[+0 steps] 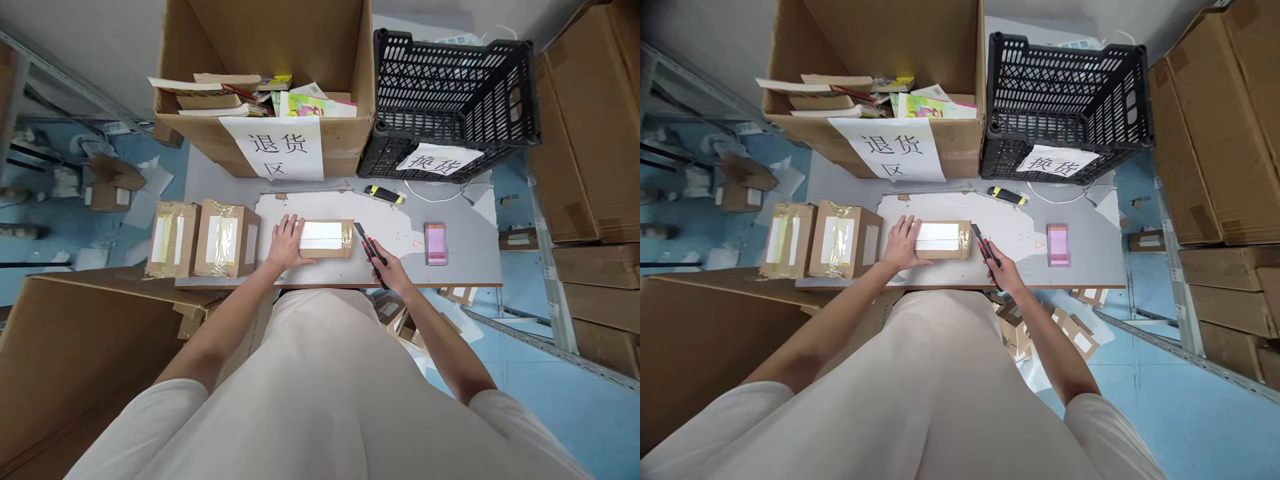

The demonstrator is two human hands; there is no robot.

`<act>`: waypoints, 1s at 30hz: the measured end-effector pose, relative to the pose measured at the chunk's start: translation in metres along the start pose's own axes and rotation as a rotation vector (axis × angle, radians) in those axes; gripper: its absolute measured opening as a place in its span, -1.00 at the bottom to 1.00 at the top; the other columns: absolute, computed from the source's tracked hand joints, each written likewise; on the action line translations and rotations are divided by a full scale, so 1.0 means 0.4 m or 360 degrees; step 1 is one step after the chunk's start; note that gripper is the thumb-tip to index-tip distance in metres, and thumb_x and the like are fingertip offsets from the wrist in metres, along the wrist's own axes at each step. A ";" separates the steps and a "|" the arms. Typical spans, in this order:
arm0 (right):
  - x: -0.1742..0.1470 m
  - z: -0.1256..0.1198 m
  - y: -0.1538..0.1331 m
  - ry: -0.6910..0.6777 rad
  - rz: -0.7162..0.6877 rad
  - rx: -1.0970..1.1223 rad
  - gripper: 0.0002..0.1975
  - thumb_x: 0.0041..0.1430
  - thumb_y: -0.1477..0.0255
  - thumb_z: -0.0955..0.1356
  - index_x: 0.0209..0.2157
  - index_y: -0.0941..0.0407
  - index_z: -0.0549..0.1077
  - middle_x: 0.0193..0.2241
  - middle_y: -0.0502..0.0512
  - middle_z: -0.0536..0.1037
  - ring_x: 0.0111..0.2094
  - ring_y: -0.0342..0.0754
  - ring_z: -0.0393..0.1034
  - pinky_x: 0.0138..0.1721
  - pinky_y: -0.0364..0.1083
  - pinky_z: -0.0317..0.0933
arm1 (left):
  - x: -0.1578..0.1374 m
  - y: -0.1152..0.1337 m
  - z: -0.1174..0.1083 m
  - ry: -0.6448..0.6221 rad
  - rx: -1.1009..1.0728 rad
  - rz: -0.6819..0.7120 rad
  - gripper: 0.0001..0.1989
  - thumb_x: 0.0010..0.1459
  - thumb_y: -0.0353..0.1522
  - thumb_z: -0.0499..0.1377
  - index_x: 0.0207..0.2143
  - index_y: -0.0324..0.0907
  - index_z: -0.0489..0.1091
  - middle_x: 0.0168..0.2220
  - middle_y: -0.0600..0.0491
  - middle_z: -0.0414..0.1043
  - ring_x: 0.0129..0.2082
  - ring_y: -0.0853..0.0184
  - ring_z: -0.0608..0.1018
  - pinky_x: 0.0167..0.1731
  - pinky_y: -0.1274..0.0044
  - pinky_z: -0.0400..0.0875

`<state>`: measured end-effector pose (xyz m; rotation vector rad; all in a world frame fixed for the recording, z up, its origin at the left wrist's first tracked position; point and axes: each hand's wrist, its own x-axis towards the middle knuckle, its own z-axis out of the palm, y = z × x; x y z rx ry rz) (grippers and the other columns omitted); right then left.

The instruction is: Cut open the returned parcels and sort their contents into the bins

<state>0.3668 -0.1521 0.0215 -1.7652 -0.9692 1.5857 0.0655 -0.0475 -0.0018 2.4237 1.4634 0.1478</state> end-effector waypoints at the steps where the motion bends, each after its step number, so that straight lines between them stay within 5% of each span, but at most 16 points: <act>1: 0.000 -0.001 0.002 0.0024 0.0000 0.0015 -0.30 0.16 0.24 0.27 0.32 -0.06 0.02 -0.21 0.07 0.47 -0.56 -0.25 0.28 -0.63 -0.21 0.30 | 0.003 -0.002 0.001 -0.0014 -0.0008 0.0000 0.22 -0.31 0.18 0.28 0.29 -0.30 -0.03 0.27 -0.35 0.01 0.30 -0.20 0.00 0.21 0.08 -0.05; 11: 0.017 -0.017 0.014 -0.0118 -0.0054 0.0039 -0.31 0.16 0.26 0.30 0.30 -0.08 0.06 -0.24 0.05 0.46 -0.56 -0.25 0.28 -0.63 -0.20 0.31 | 0.002 -0.011 0.019 0.0104 -0.0089 0.0036 0.22 -0.36 0.16 0.30 0.26 -0.30 0.01 0.22 -0.33 0.07 0.26 -0.19 0.07 0.19 0.10 0.07; 20: 0.019 -0.041 -0.031 -0.0222 -0.0119 -0.0403 -0.35 0.17 0.40 0.26 0.30 -0.06 0.09 -0.42 -0.03 0.46 -0.63 -0.25 0.26 -0.66 -0.23 0.26 | 0.015 -0.019 0.032 0.0213 -0.0137 0.0031 0.15 -0.37 0.13 0.31 0.22 -0.27 0.10 0.16 -0.30 0.13 0.20 -0.16 0.15 0.19 0.12 0.08; 30: -0.079 0.001 -0.019 -0.0078 -0.0394 -0.0974 -0.40 0.21 0.43 0.16 0.29 0.14 0.12 -0.45 0.08 0.53 -0.50 -0.08 0.36 -0.35 -0.08 0.30 | 0.019 -0.025 0.035 0.0219 -0.0175 0.0054 0.14 -0.36 0.13 0.31 0.22 -0.25 0.10 0.13 -0.29 0.13 0.18 -0.16 0.16 0.16 0.09 0.10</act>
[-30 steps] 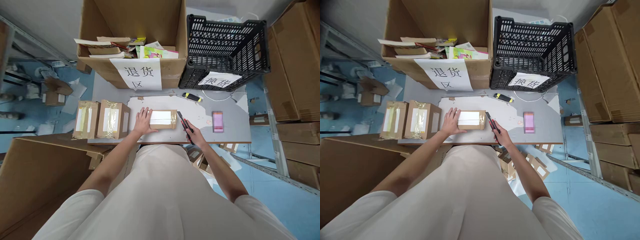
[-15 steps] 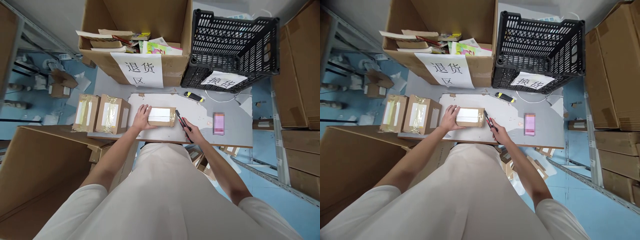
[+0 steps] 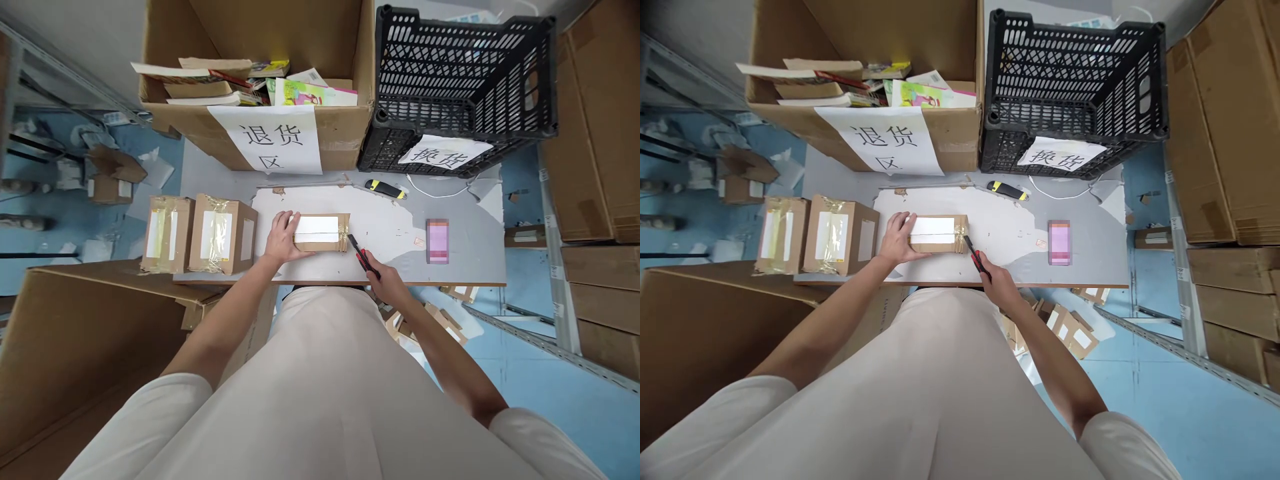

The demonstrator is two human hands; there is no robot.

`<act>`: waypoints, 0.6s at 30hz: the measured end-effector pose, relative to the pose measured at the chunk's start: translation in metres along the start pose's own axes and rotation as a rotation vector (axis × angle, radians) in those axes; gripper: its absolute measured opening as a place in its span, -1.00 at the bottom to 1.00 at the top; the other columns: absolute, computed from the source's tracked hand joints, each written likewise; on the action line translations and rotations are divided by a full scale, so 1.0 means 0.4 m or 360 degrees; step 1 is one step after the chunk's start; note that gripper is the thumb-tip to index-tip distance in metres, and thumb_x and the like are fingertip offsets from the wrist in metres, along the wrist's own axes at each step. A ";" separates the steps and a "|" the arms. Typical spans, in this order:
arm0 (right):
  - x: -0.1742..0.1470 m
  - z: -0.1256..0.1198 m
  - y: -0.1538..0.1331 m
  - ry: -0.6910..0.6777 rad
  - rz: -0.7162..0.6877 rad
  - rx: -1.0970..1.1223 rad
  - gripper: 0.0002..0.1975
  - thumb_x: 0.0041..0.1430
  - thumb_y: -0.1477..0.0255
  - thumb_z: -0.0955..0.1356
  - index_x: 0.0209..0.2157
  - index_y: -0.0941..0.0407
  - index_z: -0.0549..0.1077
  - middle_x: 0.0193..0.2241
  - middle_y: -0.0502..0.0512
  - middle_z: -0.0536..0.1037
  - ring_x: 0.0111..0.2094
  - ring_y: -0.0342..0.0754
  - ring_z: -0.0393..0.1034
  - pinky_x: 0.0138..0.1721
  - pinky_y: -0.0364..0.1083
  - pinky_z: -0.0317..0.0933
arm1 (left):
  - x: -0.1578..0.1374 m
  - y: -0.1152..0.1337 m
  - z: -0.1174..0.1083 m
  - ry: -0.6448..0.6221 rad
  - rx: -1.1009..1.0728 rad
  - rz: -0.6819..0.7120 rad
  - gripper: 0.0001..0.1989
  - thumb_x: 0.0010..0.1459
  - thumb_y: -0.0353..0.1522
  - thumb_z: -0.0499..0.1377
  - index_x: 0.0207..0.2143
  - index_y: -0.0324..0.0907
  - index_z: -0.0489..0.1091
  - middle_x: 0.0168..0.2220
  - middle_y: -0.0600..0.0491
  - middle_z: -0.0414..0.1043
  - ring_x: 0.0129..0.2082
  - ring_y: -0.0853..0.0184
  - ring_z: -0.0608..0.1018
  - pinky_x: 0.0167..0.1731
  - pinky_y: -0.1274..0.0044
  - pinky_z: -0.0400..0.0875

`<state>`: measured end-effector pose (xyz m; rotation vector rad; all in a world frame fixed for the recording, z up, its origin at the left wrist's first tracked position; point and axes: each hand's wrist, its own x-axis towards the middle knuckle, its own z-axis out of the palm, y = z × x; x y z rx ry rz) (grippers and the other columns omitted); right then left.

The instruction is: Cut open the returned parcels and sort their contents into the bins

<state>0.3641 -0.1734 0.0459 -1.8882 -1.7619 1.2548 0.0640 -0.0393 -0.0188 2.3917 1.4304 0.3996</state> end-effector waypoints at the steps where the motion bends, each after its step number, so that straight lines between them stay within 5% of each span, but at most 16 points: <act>1: -0.004 0.005 -0.006 0.0004 0.0009 -0.0022 -0.40 0.21 0.43 0.16 0.29 0.14 0.12 -0.45 0.08 0.53 -0.49 -0.06 0.37 -0.35 -0.08 0.30 | 0.000 0.000 0.001 0.0004 -0.0001 0.0008 0.13 -0.35 0.13 0.31 0.22 -0.26 0.10 0.13 -0.30 0.13 0.18 -0.16 0.16 0.16 0.09 0.10; 10: -0.087 0.042 -0.024 0.0018 0.0180 0.0047 -0.41 0.21 0.39 0.17 0.29 0.10 0.13 -0.49 0.06 0.51 -0.52 -0.05 0.38 -0.38 -0.05 0.32 | -0.002 0.002 -0.005 -0.0004 -0.0016 0.0012 0.18 -0.38 0.16 0.31 0.22 -0.31 0.11 0.14 -0.32 0.13 0.19 -0.14 0.16 0.18 0.14 0.11; 15: -0.083 0.083 0.001 0.0338 0.0385 0.0829 -0.27 0.19 0.20 0.25 0.33 0.00 -0.07 -0.25 0.09 0.52 -0.54 -0.15 0.38 -0.49 -0.09 0.36 | 0.010 0.046 0.005 0.0086 -0.0028 -0.0309 0.21 -0.37 0.16 0.32 0.24 -0.35 0.05 0.18 -0.38 0.08 0.21 -0.21 0.11 0.16 0.07 0.06; 18: 0.008 0.124 -0.013 0.0592 0.0368 0.1322 -0.31 0.07 0.09 0.32 0.19 0.04 0.14 -0.06 0.15 0.43 -0.36 -0.11 0.45 -0.45 -0.09 0.40 | -0.004 0.084 0.009 0.0103 -0.0058 -0.0508 0.25 -0.33 0.16 0.30 0.25 -0.45 -0.01 0.20 -0.49 0.02 0.21 -0.28 0.09 0.12 0.01 0.04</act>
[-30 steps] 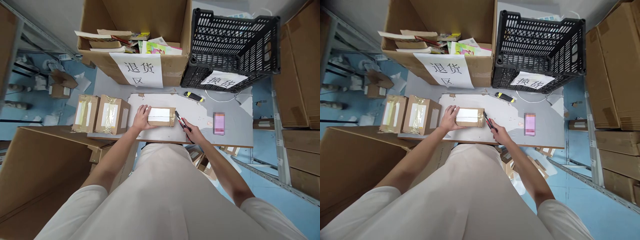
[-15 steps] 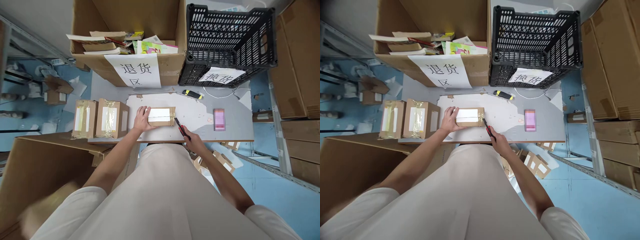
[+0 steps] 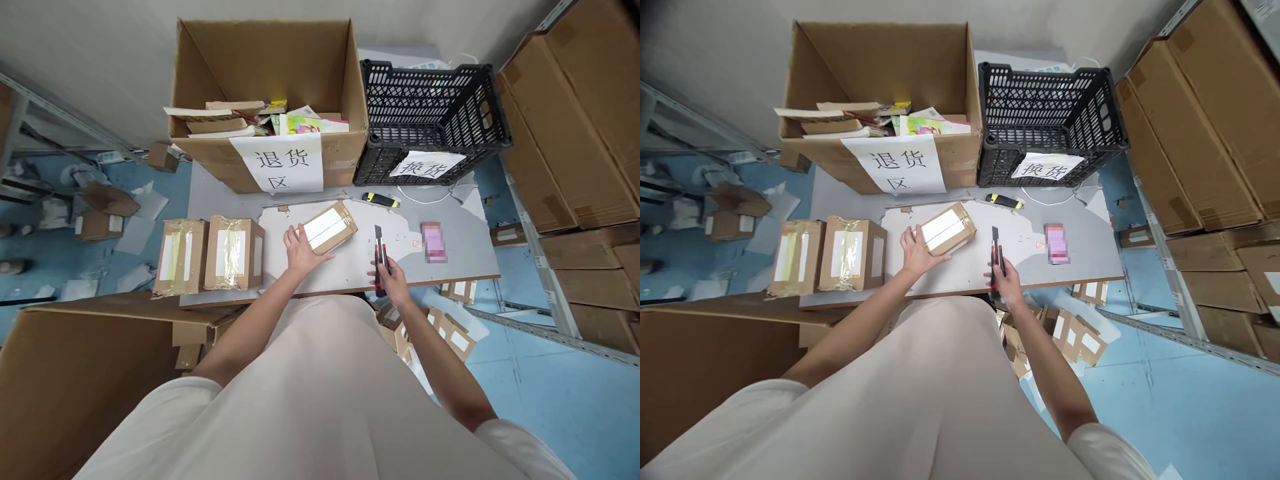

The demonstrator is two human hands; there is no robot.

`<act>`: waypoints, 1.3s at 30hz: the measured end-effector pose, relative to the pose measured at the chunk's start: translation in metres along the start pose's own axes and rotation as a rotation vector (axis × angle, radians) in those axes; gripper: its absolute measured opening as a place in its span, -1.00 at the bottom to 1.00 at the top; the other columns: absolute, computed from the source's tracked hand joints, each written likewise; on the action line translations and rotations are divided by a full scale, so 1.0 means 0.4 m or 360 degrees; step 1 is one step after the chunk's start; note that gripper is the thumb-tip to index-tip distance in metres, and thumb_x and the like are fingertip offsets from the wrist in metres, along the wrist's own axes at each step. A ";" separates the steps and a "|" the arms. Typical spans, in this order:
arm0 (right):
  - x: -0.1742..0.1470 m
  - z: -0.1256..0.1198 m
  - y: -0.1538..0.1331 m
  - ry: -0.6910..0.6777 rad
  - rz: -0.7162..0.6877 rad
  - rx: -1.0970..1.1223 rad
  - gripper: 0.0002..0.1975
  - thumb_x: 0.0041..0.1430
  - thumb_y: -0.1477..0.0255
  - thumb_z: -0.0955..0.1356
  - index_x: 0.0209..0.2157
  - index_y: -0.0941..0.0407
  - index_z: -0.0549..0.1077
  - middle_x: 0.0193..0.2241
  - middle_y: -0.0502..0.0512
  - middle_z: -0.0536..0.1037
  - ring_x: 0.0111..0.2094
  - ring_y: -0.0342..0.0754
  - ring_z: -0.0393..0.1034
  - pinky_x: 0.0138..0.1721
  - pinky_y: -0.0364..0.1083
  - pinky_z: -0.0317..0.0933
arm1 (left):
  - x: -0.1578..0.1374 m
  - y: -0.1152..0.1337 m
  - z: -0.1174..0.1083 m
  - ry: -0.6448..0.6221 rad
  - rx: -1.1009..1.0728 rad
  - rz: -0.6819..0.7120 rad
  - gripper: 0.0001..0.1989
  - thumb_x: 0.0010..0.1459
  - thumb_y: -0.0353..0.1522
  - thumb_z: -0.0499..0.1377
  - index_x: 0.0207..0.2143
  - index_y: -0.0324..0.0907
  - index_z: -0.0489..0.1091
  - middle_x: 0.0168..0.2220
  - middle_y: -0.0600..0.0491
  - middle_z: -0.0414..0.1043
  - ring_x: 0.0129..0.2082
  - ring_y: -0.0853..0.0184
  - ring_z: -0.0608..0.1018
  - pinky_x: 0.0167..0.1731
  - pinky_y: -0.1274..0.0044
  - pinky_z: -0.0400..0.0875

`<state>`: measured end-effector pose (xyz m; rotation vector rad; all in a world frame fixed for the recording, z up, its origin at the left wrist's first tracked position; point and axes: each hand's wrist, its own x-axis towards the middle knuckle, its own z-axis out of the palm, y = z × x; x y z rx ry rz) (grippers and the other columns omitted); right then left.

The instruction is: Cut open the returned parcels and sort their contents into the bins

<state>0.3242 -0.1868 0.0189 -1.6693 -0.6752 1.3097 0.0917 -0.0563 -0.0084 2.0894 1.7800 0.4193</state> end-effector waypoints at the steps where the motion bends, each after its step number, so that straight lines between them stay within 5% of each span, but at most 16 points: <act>1: 0.029 0.032 0.001 0.0009 -0.0008 0.0104 -0.38 0.04 0.07 0.33 0.09 0.05 0.23 -0.05 0.15 0.42 -0.32 -0.10 0.45 -0.45 -0.11 0.40 | -0.014 0.005 -0.002 -0.0025 -0.0020 -0.0032 0.22 -0.27 0.14 0.28 0.25 -0.47 -0.02 0.20 -0.50 0.03 0.21 -0.28 0.10 0.11 0.00 0.05; 7: 0.152 0.177 -0.020 -0.0079 -0.0056 0.0194 -0.52 0.01 0.10 0.34 -0.09 0.04 0.23 -0.16 0.03 0.43 -0.41 -0.19 0.36 -0.52 -0.17 0.33 | -0.116 -0.030 -0.025 -0.0253 -0.0385 0.0076 -0.46 0.22 -0.22 0.00 0.21 -0.25 0.18 -0.09 -0.19 0.42 -0.03 0.10 0.44 0.01 0.22 0.29; 11: 0.164 0.182 -0.027 -0.0076 -0.0075 0.0052 -0.52 0.04 0.14 0.33 -0.05 0.05 0.23 -0.30 -0.02 0.44 -0.45 -0.20 0.31 -0.50 -0.17 0.31 | -0.164 -0.056 -0.018 -0.0295 -0.0698 -0.0010 -0.54 0.24 -0.26 -0.01 0.17 -0.17 0.25 -0.16 -0.07 0.43 -0.22 0.27 0.51 -0.18 0.39 0.44; 15: 0.130 0.167 -0.022 -0.0079 -0.0066 0.0017 -0.47 0.00 0.10 0.35 -0.04 0.06 0.24 -0.24 0.02 0.47 -0.44 -0.19 0.32 -0.45 -0.12 0.33 | -0.162 -0.056 -0.013 -0.0267 -0.0700 -0.0096 -0.48 0.17 -0.27 0.07 0.18 -0.20 0.22 -0.03 -0.10 0.40 -0.20 0.27 0.52 -0.21 0.41 0.46; 18: 0.068 0.150 -0.005 -0.0036 -0.0002 0.0155 -0.47 -0.06 0.08 0.40 -0.11 0.07 0.29 -0.12 0.08 0.46 -0.42 -0.20 0.33 -0.43 -0.12 0.36 | -0.088 -0.048 -0.025 -0.0222 -0.0598 -0.0012 -0.46 0.14 -0.31 0.08 0.17 -0.29 0.20 0.02 -0.17 0.36 -0.09 0.20 0.49 -0.10 0.34 0.44; 24: -0.068 0.127 0.043 -0.0099 0.0443 0.0471 -0.54 -0.06 0.08 0.44 -0.19 -0.01 0.30 -0.19 0.06 0.50 -0.37 -0.05 0.48 -0.39 -0.03 0.42 | 0.208 -0.025 -0.027 -0.0198 -0.0534 0.0304 -0.47 0.17 -0.31 0.06 0.17 -0.34 0.21 0.17 -0.18 0.25 0.20 0.14 0.29 0.19 0.30 0.19; 29: -0.082 0.163 0.065 -0.0178 0.0526 0.0618 -0.49 -0.02 0.04 0.40 -0.12 -0.04 0.20 -0.24 0.11 0.56 -0.17 0.11 0.53 -0.27 0.10 0.44 | 0.316 -0.035 0.015 -0.0457 -0.0628 0.0330 -0.67 0.12 -0.32 0.07 -0.10 -0.25 0.45 -0.11 -0.04 0.52 -0.07 0.21 0.52 0.02 0.39 0.36; 34: -0.027 0.149 0.063 -0.0020 0.0360 0.0516 -0.45 -0.07 0.01 0.41 -0.14 -0.01 0.19 -0.27 0.12 0.57 -0.15 0.12 0.52 -0.23 0.08 0.42 | 0.250 -0.067 -0.005 -0.0251 -0.0631 0.0079 -0.70 0.08 -0.32 0.08 -0.16 -0.21 0.47 -0.14 -0.03 0.54 -0.13 0.22 0.53 -0.02 0.40 0.35; 39: 0.103 0.089 0.001 0.0122 0.0066 0.0474 -0.45 -0.10 0.08 0.44 -0.15 0.00 0.20 -0.21 0.04 0.54 -0.19 -0.02 0.51 -0.22 -0.01 0.40 | 0.037 -0.113 -0.052 -0.0005 -0.0559 -0.0369 -0.73 0.09 -0.17 0.12 -0.29 -0.17 0.43 -0.28 -0.03 0.54 -0.29 0.24 0.54 -0.21 0.41 0.40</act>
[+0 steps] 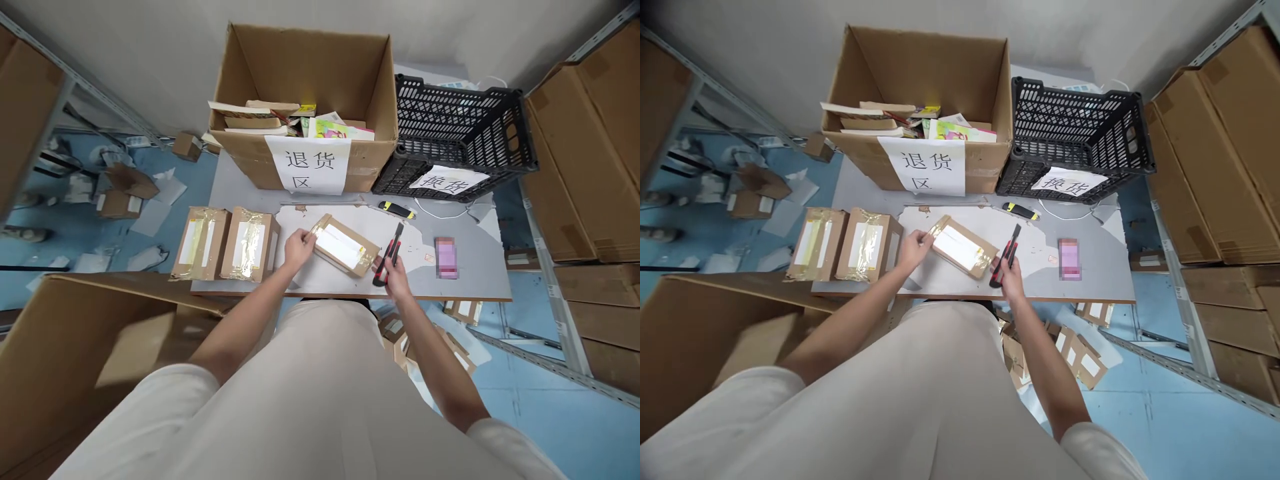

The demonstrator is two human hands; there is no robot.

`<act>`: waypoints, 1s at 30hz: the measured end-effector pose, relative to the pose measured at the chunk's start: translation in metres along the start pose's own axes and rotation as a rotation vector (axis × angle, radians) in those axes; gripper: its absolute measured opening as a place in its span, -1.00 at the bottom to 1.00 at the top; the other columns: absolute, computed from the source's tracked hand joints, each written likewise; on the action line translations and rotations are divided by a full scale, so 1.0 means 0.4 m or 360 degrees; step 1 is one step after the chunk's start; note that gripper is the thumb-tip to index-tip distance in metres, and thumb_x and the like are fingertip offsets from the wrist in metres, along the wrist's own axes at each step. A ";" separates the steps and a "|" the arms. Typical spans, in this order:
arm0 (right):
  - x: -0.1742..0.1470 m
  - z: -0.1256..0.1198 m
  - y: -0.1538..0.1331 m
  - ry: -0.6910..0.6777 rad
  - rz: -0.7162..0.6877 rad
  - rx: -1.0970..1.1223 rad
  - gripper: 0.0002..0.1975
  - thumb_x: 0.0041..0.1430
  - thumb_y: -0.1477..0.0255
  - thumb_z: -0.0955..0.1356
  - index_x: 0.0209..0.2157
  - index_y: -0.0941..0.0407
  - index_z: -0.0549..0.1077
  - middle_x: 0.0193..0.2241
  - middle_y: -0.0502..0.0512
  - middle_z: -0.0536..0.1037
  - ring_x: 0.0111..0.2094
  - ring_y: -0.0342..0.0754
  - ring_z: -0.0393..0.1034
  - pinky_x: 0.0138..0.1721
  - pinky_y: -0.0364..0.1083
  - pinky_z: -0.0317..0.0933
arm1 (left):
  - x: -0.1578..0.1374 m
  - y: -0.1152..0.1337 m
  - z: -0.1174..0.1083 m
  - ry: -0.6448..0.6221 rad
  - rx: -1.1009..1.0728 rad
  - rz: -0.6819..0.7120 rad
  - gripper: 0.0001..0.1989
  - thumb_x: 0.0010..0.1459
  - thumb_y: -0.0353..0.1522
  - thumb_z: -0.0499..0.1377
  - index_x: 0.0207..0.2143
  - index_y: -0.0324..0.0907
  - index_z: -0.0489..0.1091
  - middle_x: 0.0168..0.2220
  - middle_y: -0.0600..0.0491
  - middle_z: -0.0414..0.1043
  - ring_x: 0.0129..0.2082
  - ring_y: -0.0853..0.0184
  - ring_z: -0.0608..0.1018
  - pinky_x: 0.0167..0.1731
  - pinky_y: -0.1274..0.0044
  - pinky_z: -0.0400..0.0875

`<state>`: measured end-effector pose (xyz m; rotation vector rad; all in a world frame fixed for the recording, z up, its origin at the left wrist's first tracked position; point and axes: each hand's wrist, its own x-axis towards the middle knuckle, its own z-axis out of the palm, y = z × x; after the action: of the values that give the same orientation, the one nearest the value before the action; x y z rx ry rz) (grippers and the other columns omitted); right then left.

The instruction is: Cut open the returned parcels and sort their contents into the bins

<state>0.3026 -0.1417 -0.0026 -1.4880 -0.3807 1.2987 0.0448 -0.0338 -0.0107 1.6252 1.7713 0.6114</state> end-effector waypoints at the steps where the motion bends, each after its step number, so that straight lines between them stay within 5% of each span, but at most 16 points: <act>1: 0.029 0.003 -0.018 -0.0029 -0.0057 -0.0019 -0.47 -0.10 0.09 0.44 -0.16 0.00 0.20 -0.23 0.03 0.53 -0.22 -0.05 0.50 -0.23 -0.03 0.39 | -0.045 -0.016 -0.006 -0.0022 -0.0014 -0.0055 -0.70 0.08 -0.12 0.13 -0.33 -0.16 0.41 -0.33 -0.01 0.53 -0.33 0.25 0.54 -0.25 0.42 0.41; 4: 0.097 0.028 -0.059 -0.0195 -0.0200 -0.0191 -0.53 -0.05 0.10 0.41 -0.18 0.02 0.24 -0.26 0.03 0.53 -0.28 -0.11 0.48 -0.25 -0.06 0.38 | -0.142 -0.046 -0.009 -0.0039 -0.0079 -0.0187 -0.65 0.05 -0.05 0.14 -0.35 -0.16 0.37 -0.39 0.02 0.50 -0.37 0.28 0.53 -0.31 0.44 0.42; 7: 0.120 0.039 -0.079 -0.0299 -0.0294 -0.0405 -0.54 0.00 0.09 0.36 -0.12 0.03 0.28 -0.18 0.09 0.51 -0.26 -0.11 0.46 -0.26 -0.07 0.37 | -0.159 -0.041 -0.004 0.0100 -0.0047 -0.0125 -0.58 0.04 -0.11 0.15 -0.14 -0.20 0.34 -0.21 -0.07 0.48 -0.22 0.21 0.54 -0.21 0.37 0.43; 10: 0.098 0.007 -0.091 -0.0257 -0.0292 -0.0639 -0.49 0.04 0.09 0.33 -0.03 0.06 0.30 -0.11 0.14 0.47 -0.31 -0.12 0.47 -0.32 -0.09 0.37 | -0.116 -0.017 -0.011 0.0164 0.0143 0.0293 -0.37 -0.01 -0.28 0.15 0.14 -0.25 0.17 0.14 -0.23 0.26 0.15 0.07 0.34 0.07 0.24 0.28; 14: 0.029 -0.072 -0.095 -0.0236 -0.0135 -0.1012 -0.29 0.07 0.18 0.32 0.24 0.04 0.10 -0.27 0.06 0.49 -0.57 -0.21 0.35 -0.55 -0.15 0.33 | -0.048 0.016 -0.018 -0.0286 0.0521 0.0828 -0.12 -0.10 -0.27 0.19 0.29 -0.24 -0.01 0.34 -0.23 -0.10 0.35 -0.05 -0.07 0.25 0.13 -0.08; 17: -0.015 -0.105 -0.086 -0.0338 -0.0053 -0.1080 -0.22 0.11 0.26 0.30 0.33 -0.07 -0.07 -0.32 -0.01 0.47 -0.63 -0.24 0.30 -0.63 -0.18 0.28 | -0.030 0.028 -0.004 -0.0478 0.0685 0.0901 -0.01 -0.14 -0.08 0.25 0.30 -0.25 -0.03 0.32 -0.26 -0.04 0.33 -0.12 -0.03 0.24 0.07 -0.18; 20: -0.036 -0.105 -0.077 -0.0393 -0.0012 -0.1047 -0.27 0.13 0.30 0.28 0.32 -0.09 -0.01 -0.34 -0.02 0.46 -0.64 -0.26 0.28 -0.65 -0.20 0.26 | -0.036 0.030 0.014 -0.0425 0.0700 0.0880 0.04 -0.18 0.04 0.27 0.27 -0.25 0.03 0.28 -0.29 0.05 0.30 -0.14 0.03 0.23 0.10 -0.10; 30: -0.044 -0.094 -0.128 -0.0442 0.0055 -0.1201 -0.30 0.14 0.38 0.27 0.31 -0.08 0.03 -0.46 -0.07 0.40 -0.69 -0.26 0.24 -0.71 -0.22 0.21 | -0.045 0.019 0.033 -0.0337 0.0572 0.0891 0.06 -0.27 0.05 0.34 0.22 -0.24 0.09 0.22 -0.27 0.11 0.26 -0.14 0.10 0.22 0.14 -0.01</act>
<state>0.3480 -0.1549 0.0435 -1.9250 -1.1241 1.4742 0.0600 -0.0519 -0.0117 2.3709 1.3183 0.3486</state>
